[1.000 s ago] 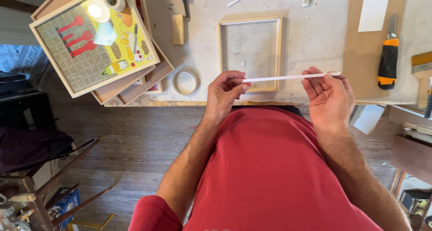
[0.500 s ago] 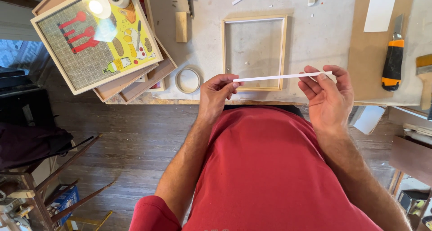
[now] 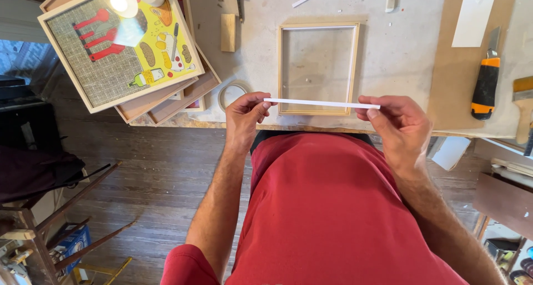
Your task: Assembling a wooden picture frame by cutting and fitting internal spacers, applying adhesive, and inserting a print.
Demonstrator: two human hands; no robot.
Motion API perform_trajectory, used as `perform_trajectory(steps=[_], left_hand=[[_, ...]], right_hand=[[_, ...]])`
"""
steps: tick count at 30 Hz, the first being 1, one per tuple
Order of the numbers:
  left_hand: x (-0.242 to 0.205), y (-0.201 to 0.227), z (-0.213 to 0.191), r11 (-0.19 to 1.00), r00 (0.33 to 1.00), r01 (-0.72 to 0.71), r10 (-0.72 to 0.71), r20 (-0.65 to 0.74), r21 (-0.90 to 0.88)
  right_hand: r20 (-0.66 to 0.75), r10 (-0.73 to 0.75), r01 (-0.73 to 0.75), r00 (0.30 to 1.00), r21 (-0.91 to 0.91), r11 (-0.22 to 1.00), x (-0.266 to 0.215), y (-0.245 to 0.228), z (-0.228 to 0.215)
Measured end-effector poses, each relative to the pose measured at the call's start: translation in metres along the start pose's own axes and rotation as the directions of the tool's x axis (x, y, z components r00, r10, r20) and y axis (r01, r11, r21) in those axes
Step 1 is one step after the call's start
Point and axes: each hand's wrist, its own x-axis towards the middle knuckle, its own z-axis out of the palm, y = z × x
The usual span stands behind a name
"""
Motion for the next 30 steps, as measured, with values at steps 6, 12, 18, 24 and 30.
perform_trajectory(steps=[6,12,18,24,30], left_hand=[[0.002,-0.002,-0.002,1.000,1.000,0.007,-0.007,-0.021,-0.005],[0.001,0.004,-0.001,1.000,1.000,0.013,-0.014,-0.020,-0.028],[-0.001,0.002,-0.002,0.999,0.999,0.034,-0.034,-0.020,-0.012],[-0.003,0.010,0.003,0.998,1.000,0.026,-0.027,0.016,0.057],[0.002,0.006,0.005,0.992,0.999,-0.008,0.002,0.045,0.122]], right_hand=[[0.054,-0.031,0.039,0.998,-0.149,0.988,0.003,-0.015,0.006],[0.021,-0.006,0.009,1.000,-0.162,0.987,0.005,0.007,-0.004],[-0.055,0.181,-0.182,0.982,-0.003,0.983,0.006,0.022,-0.004],[-0.115,0.325,-0.319,0.939,0.068,0.945,0.010,0.037,-0.013],[-0.121,0.294,-0.298,0.948,-0.013,0.954,0.011,0.051,-0.025]])
